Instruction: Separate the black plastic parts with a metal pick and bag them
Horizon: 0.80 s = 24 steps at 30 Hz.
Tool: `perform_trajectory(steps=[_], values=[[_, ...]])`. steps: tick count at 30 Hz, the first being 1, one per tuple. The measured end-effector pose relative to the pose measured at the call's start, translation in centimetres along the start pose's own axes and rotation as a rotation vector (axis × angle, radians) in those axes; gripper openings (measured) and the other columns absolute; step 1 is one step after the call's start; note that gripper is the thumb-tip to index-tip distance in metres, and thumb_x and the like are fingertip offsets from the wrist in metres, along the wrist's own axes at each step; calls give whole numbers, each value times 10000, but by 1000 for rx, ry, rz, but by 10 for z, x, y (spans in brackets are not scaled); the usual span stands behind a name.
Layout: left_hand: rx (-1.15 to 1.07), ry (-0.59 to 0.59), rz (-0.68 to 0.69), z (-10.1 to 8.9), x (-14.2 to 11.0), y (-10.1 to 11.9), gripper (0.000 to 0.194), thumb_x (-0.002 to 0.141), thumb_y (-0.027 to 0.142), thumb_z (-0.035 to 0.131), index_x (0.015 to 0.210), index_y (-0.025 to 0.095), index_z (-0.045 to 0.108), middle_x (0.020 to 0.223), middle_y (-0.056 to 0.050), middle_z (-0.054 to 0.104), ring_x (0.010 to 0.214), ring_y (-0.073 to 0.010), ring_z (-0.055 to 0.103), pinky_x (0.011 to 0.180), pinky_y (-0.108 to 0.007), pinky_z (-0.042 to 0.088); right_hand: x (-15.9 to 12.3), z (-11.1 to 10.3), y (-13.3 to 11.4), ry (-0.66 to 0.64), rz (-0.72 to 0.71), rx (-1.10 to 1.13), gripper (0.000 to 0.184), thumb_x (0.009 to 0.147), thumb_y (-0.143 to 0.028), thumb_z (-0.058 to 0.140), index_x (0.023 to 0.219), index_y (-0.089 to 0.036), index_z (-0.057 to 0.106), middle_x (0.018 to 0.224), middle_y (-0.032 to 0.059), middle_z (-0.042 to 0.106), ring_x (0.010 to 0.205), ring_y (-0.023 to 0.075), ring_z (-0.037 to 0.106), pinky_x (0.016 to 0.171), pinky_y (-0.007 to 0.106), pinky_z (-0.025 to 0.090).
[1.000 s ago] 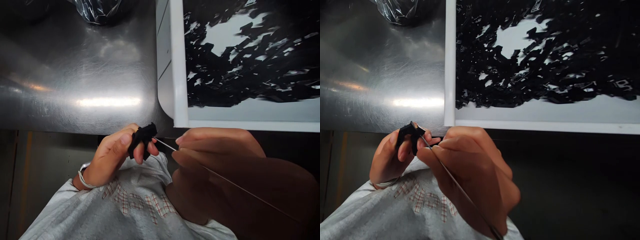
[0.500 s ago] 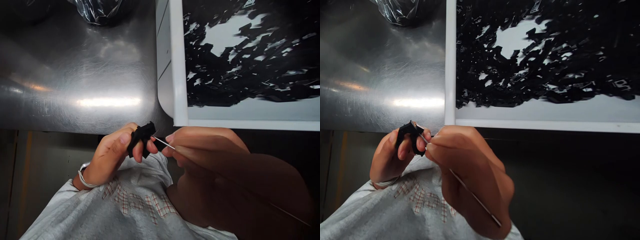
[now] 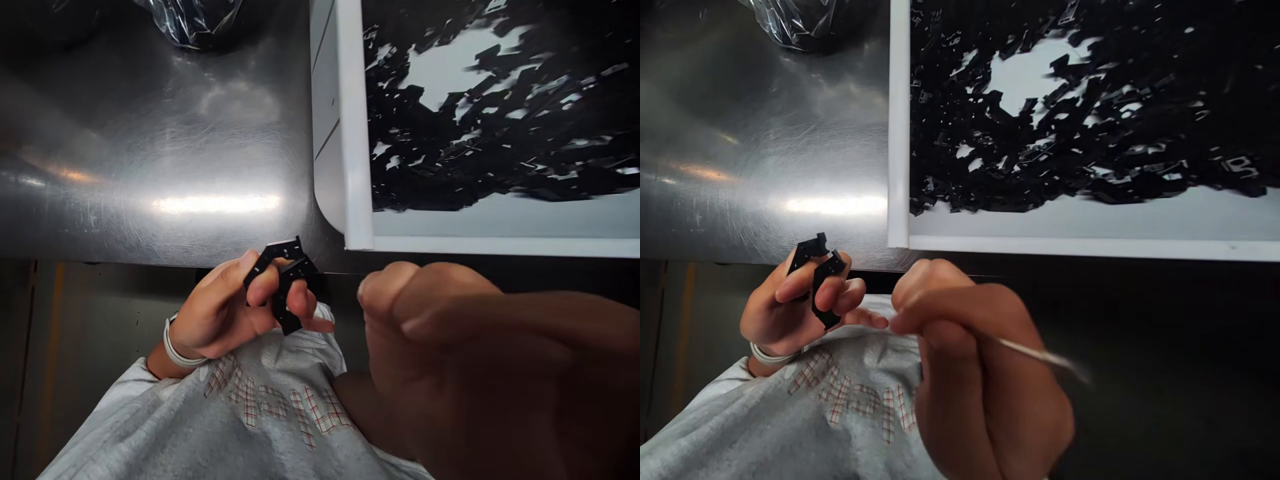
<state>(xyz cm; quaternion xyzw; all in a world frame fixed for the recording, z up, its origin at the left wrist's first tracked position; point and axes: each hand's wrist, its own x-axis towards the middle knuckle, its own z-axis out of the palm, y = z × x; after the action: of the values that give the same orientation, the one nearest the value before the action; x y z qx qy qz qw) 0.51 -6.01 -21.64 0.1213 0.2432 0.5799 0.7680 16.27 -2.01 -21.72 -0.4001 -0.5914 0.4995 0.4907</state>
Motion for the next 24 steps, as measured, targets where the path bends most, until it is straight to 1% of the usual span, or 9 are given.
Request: perform_trajectory(steps=[2,4,6,8,11,14,19,22,24], values=[[-19,-18,-29,-1,1,1,492,990,386,645,595,179,436,721,-9,526,724,-120,568,832,-301,622,2,5,-2,4,13,-3,240,1040,-155,531,885,-259,684,786,-19,674,658,121,636,569,291,508],[-17,-31,-24,-2,1,-1,499,982,396,652,587,181,438,704,-4,490,681,-113,520,791,-278,595,4,6,-2,-83,75,74,218,976,-71,600,923,-251,711,740,-41,680,616,96,630,537,236,497],[4,-25,-3,-3,0,-4,522,983,425,649,571,185,436,679,1,445,643,-111,449,739,-251,548,6,7,1,-177,136,194,164,965,-97,665,984,-254,709,664,-62,646,589,96,632,516,204,507],[55,9,15,-4,-1,-6,556,981,457,647,550,192,418,650,2,409,629,-117,397,695,-237,494,7,9,4,-220,168,250,101,982,-154,698,956,-251,691,634,-67,649,565,96,631,513,196,522],[138,68,-2,-4,-1,-7,575,966,485,658,541,199,398,644,-7,418,646,-133,399,681,-259,451,11,10,4,-225,147,217,202,991,-184,704,814,-240,623,667,-60,699,557,81,633,524,187,522],[171,92,-19,-2,0,-6,562,953,505,671,553,201,418,654,-15,448,675,-146,434,685,-279,433,16,10,-1,-259,112,157,244,961,-160,711,766,-236,586,665,-65,691,574,72,633,522,176,493],[181,35,-5,-3,0,-5,568,990,491,620,554,207,395,631,-1,414,624,-134,386,692,-279,426,13,7,-4,-323,207,256,221,994,-161,652,829,-256,540,662,-85,669,559,60,625,547,160,510],[223,-22,0,-5,-2,-6,585,1007,543,569,561,217,378,648,-13,426,652,-155,445,742,-309,444,8,6,-3,-337,273,351,145,1051,-257,621,915,-274,573,712,-55,730,627,102,702,576,190,559],[244,-40,-15,-6,-3,-6,586,1013,577,537,572,222,385,674,-23,445,683,-169,488,784,-330,457,8,6,-3,-344,290,333,173,1058,-302,623,896,-269,569,716,-42,754,631,115,722,583,200,577]])
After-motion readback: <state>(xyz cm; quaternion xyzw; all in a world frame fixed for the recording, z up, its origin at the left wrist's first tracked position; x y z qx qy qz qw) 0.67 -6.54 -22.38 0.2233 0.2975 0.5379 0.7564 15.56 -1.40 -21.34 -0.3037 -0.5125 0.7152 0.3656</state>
